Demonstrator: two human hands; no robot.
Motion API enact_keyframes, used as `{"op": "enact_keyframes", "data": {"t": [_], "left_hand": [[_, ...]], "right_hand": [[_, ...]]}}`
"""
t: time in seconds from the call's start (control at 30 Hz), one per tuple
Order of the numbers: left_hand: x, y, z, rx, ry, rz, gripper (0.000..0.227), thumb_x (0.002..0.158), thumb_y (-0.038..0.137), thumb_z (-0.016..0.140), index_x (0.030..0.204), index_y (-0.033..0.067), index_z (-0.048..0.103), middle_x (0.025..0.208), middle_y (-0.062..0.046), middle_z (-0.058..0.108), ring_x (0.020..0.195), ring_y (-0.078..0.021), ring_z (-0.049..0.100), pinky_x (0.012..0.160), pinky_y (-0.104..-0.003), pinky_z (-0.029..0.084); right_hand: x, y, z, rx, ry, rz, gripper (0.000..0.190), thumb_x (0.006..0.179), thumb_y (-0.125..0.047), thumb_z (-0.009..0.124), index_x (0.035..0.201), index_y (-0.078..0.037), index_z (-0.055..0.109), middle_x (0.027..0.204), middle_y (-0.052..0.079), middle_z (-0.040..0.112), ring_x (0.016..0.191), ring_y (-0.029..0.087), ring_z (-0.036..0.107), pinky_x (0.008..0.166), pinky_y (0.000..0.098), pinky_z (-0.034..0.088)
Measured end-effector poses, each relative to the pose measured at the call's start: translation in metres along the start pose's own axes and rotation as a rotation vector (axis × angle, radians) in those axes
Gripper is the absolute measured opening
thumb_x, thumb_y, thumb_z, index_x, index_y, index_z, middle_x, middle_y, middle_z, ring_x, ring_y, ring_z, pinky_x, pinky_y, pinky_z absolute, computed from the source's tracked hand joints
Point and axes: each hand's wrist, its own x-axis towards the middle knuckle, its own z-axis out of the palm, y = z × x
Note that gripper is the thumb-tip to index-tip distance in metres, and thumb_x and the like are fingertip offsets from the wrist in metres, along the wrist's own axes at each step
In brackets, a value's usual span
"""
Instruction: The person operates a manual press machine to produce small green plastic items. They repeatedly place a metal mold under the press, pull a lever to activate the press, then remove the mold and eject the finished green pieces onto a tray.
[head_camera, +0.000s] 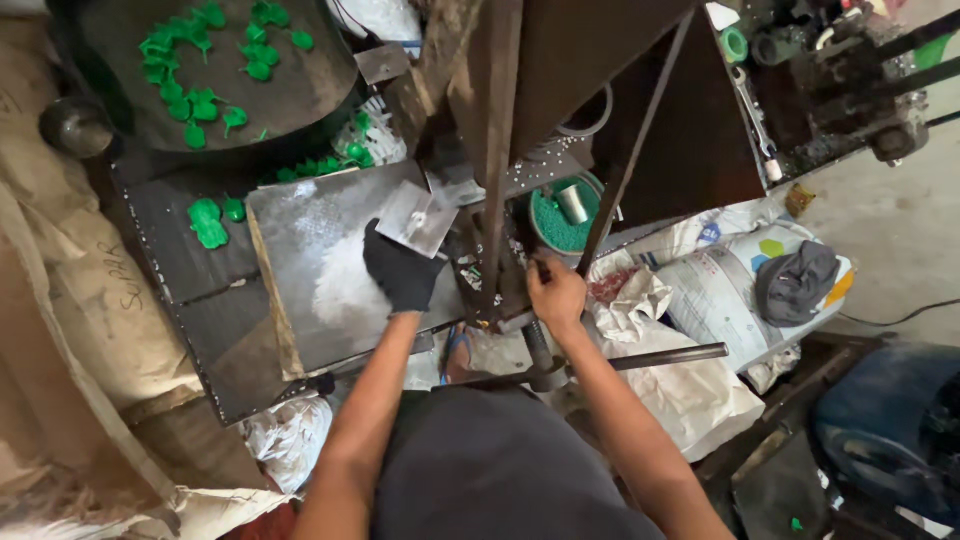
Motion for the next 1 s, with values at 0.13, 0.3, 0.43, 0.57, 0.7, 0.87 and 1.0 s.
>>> {"op": "enact_keyframes", "data": {"t": [0.13, 0.3, 0.43, 0.57, 0.7, 0.87, 1.0], "left_hand": [[0.009, 0.003, 0.017, 0.079, 0.038, 0.136, 0.120, 0.040, 0.036, 0.103, 0.139, 0.0020, 0.045, 0.124, -0.021, 0.061, 0.117, -0.0410, 0.057, 0.100, -0.048, 0.046], [0.048, 0.004, 0.025, 0.100, -0.281, 0.168, 0.112, 0.048, 0.030, 0.096, 0.144, 0.0041, 0.045, 0.128, -0.019, 0.063, 0.119, -0.0402, 0.060, 0.099, -0.047, 0.049], [0.076, -0.003, 0.029, 0.114, -0.453, 0.170, 0.111, 0.064, 0.028, 0.091, 0.158, 0.0071, 0.036, 0.139, -0.022, 0.062, 0.121, -0.0410, 0.061, 0.096, -0.046, 0.052], [0.069, -0.011, 0.015, -0.166, -0.636, -0.061, 0.098, 0.069, 0.034, 0.085, 0.155, 0.0135, 0.044, 0.127, -0.014, 0.072, 0.114, -0.0339, 0.071, 0.094, -0.041, 0.055], [0.053, -0.002, 0.027, -0.152, -0.395, 0.100, 0.081, 0.076, 0.037, 0.086, 0.144, 0.0074, 0.055, 0.128, -0.020, 0.069, 0.114, -0.0362, 0.070, 0.093, -0.042, 0.054], [0.051, 0.030, 0.060, -0.008, -0.502, -0.071, 0.076, 0.075, 0.041, 0.081, 0.142, 0.0118, 0.060, 0.111, -0.019, 0.074, 0.098, -0.0381, 0.071, 0.085, -0.045, 0.056], [0.049, 0.043, 0.063, -0.110, -0.498, -0.111, 0.075, 0.075, 0.043, 0.080, 0.140, 0.0118, 0.060, 0.105, -0.018, 0.076, 0.097, -0.0371, 0.073, 0.084, -0.044, 0.057]], "right_hand": [[0.000, 0.001, 0.004, 0.001, 0.019, 0.031, 0.017, 0.088, -0.022, 0.074, 0.101, -0.012, 0.076, 0.080, 0.015, 0.074, 0.072, 0.030, 0.075, 0.064, 0.0400, 0.058], [0.003, -0.002, 0.002, -0.016, -0.012, 0.034, 0.017, 0.087, -0.022, 0.075, 0.100, -0.012, 0.077, 0.079, 0.013, 0.074, 0.070, 0.030, 0.074, 0.064, 0.0400, 0.057], [0.000, -0.005, -0.001, -0.042, -0.010, -0.027, 0.018, 0.087, -0.022, 0.075, 0.101, -0.011, 0.077, 0.083, 0.015, 0.074, 0.073, 0.032, 0.073, 0.065, 0.0402, 0.057], [0.005, -0.009, -0.002, -0.017, -0.025, 0.007, 0.016, 0.089, -0.022, 0.074, 0.102, -0.012, 0.077, 0.083, 0.014, 0.074, 0.074, 0.032, 0.073, 0.066, 0.0398, 0.057], [0.004, -0.008, -0.001, -0.032, -0.029, 0.076, 0.017, 0.087, -0.021, 0.075, 0.101, -0.011, 0.077, 0.081, 0.015, 0.074, 0.072, 0.031, 0.073, 0.065, 0.0400, 0.057], [0.003, -0.006, -0.001, 0.010, -0.030, 0.034, 0.017, 0.087, -0.017, 0.074, 0.102, -0.010, 0.076, 0.084, 0.016, 0.074, 0.073, 0.031, 0.073, 0.065, 0.0385, 0.056], [0.007, -0.007, -0.002, 0.007, -0.034, 0.064, 0.018, 0.086, -0.017, 0.074, 0.102, -0.010, 0.076, 0.085, 0.015, 0.074, 0.073, 0.030, 0.073, 0.065, 0.0382, 0.056]]}}
